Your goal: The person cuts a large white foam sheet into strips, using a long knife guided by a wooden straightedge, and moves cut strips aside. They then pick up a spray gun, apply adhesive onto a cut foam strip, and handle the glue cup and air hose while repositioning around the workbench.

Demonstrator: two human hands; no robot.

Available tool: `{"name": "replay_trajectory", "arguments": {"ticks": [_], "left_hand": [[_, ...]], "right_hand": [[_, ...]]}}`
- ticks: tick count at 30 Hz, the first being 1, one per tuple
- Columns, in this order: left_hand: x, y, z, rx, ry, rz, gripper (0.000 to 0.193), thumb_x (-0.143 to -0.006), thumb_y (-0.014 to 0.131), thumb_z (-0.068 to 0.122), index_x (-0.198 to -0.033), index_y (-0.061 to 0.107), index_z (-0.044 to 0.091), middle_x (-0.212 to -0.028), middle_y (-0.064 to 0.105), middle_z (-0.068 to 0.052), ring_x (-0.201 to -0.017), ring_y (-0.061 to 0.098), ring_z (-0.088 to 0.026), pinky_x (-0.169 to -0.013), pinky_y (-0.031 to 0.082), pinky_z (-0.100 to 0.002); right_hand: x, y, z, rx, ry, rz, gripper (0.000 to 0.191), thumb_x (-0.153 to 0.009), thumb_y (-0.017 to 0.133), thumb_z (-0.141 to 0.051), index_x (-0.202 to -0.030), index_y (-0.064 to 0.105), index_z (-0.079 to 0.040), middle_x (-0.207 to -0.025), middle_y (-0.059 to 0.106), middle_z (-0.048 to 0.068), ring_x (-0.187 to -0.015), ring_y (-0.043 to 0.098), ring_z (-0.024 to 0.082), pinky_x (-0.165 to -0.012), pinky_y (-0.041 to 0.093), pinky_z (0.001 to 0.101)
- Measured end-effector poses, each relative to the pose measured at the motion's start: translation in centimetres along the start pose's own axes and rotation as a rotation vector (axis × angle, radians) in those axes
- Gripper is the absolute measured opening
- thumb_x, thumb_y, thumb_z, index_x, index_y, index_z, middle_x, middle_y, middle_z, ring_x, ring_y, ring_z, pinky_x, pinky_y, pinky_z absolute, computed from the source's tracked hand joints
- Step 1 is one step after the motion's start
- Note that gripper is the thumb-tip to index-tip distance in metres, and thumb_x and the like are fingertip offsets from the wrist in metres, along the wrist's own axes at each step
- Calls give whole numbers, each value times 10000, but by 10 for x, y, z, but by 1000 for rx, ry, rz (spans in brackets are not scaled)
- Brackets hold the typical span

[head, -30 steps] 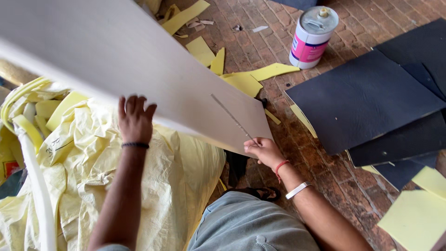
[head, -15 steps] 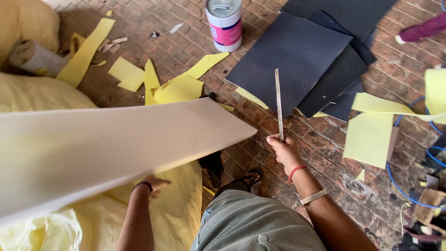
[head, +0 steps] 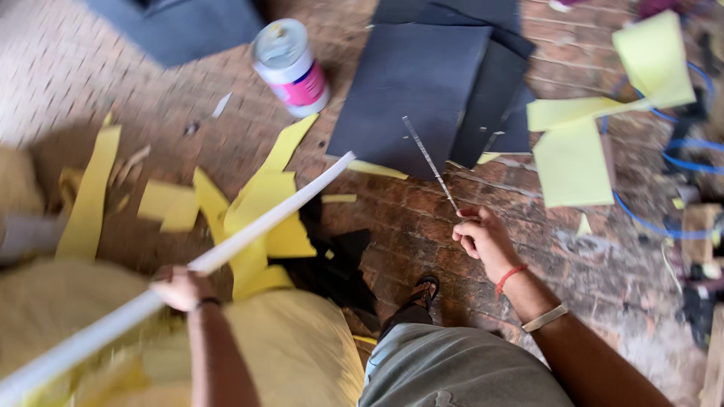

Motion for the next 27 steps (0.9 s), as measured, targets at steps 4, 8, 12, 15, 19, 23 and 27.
{"name": "replay_trajectory", "arguments": {"ticks": [4, 8, 12, 15, 19, 23, 27], "left_hand": [[204, 175, 12, 163, -784, -1122, 307, -1014, 442, 308, -1122, 683, 151, -969, 762, -78, -679, 730, -224, -531, 584, -361], [458, 245, 98, -27, -150, -1885, 315, -987, 588, 248, -1244, 681, 91, -1132, 767, -92, -894, 744, -197, -699, 575, -324], [641, 231, 189, 92, 464, -2354, 392, -958, 707, 234, -1303, 664, 53, -1200, 749, -102, -1060, 711, -180, -891, 556, -309], [734, 218, 235, 220, 539, -2582, 408, -944, 739, 252, -1284, 685, 33, -1175, 773, -107, -1054, 738, -165, -903, 573, -305], [829, 219, 279, -117, 200, -2490, 372, -915, 704, 240, -1242, 698, 63, -1093, 766, -38, -881, 721, -141, -775, 557, -303], [913, 212, 304, -232, 158, -2483, 306, -945, 677, 248, -1213, 700, 103, -1034, 762, -5, -833, 691, -86, -722, 522, -259], [1016, 196, 318, -255, 134, -2600, 291, -956, 658, 232, -1204, 693, 85, -1021, 768, -29, -805, 692, -99, -671, 525, -270]], "right_hand": [[29, -88, 14, -257, -63, 217, 161, -966, 625, -111, -1098, 633, -21, -978, 769, 108, -647, 660, 131, -518, 516, 299], [83, -192, 42, -530, -77, 521, 192, -973, 582, -167, -1133, 646, -81, -935, 742, 58, -662, 685, 140, -550, 562, 326], [165, -298, 84, -692, -155, 827, 213, -1033, 578, -237, -1150, 669, -84, -762, 641, 32, -549, 543, 133, -480, 414, 278], [226, -380, 113, -838, -195, 973, 214, -1002, 581, -225, -1133, 687, -91, -675, 562, 12, -490, 451, 121, -452, 353, 276], [306, -478, 138, -994, -203, 1189, 155, -946, 645, -148, -1093, 654, -101, -659, 503, -21, -485, 399, 97, -443, 293, 273], [373, -544, 158, -1052, -207, 1268, 148, -908, 664, -131, -1055, 663, -120, -604, 425, -26, -446, 352, 102, -415, 252, 280], [427, -600, 182, -1062, -224, 1336, 139, -910, 683, -139, -1045, 657, -113, -595, 410, -54, -441, 341, 87, -419, 275, 274]]}}
Point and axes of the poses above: each hand's wrist, its own x-axis away from the middle knuckle, its own y-axis out of the palm, z = x × y, the point moved 2 cm from there along -x, towards the middle knuckle
